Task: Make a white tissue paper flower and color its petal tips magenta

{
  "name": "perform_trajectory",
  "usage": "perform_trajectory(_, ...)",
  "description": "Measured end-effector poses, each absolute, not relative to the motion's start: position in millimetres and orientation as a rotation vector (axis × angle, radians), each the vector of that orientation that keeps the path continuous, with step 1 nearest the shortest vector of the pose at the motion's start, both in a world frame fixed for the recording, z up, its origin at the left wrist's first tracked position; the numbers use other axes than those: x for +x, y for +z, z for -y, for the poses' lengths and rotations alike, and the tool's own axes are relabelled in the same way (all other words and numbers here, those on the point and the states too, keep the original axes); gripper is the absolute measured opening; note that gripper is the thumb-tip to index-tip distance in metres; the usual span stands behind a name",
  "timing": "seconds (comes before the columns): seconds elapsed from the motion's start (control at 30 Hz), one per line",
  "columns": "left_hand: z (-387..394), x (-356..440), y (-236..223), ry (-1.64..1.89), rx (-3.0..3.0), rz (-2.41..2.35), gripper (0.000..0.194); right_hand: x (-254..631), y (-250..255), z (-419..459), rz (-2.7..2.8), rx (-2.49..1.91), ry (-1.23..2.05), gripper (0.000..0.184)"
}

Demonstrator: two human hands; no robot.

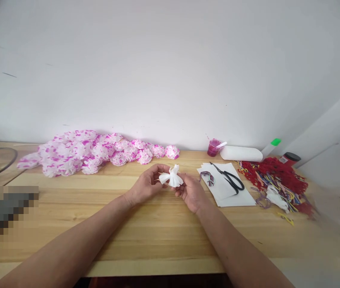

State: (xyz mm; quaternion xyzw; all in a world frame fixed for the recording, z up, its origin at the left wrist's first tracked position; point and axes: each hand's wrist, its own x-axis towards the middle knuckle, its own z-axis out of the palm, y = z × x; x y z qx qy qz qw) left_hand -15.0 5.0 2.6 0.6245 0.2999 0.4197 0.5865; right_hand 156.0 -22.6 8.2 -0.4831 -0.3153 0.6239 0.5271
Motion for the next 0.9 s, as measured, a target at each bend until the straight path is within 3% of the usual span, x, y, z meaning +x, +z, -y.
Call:
perform_trajectory(0.17, -3.9, -13.6, -0.4, 1.046, 1.483, -0.704, 0.033, 155.8, 7.2, 21.4, 0.617, -1.131, 1.589, 0.009)
perform_trajectory(0.37, -8.8, -12.6, -3.4, 1.117, 1.396, -0.788, 0.025, 156.6, 5.7, 24.2, 0.674, -1.189, 1.636, 0.017)
perform_trajectory(0.6, -8.8, -13.4, 0.0, 1.116, 1.368, -0.898, 0.027, 160.5, 16.8, 34.9, 1.311, -1.292, 0.736, 0.023)
perform_trajectory(0.73, -7.6, -13.6, -1.0, 1.093, 1.401, -0.927, 0.025, 148.7, 15.9, 41.8, 1.523, -1.282, 0.646, 0.018)
perform_trajectory(0.9, -6.3, -14.4, -2.8, 1.038, 1.413, -0.808, 0.019, 148.2, 7.1, 35.5, 1.348, -1.249, 0.862, 0.022)
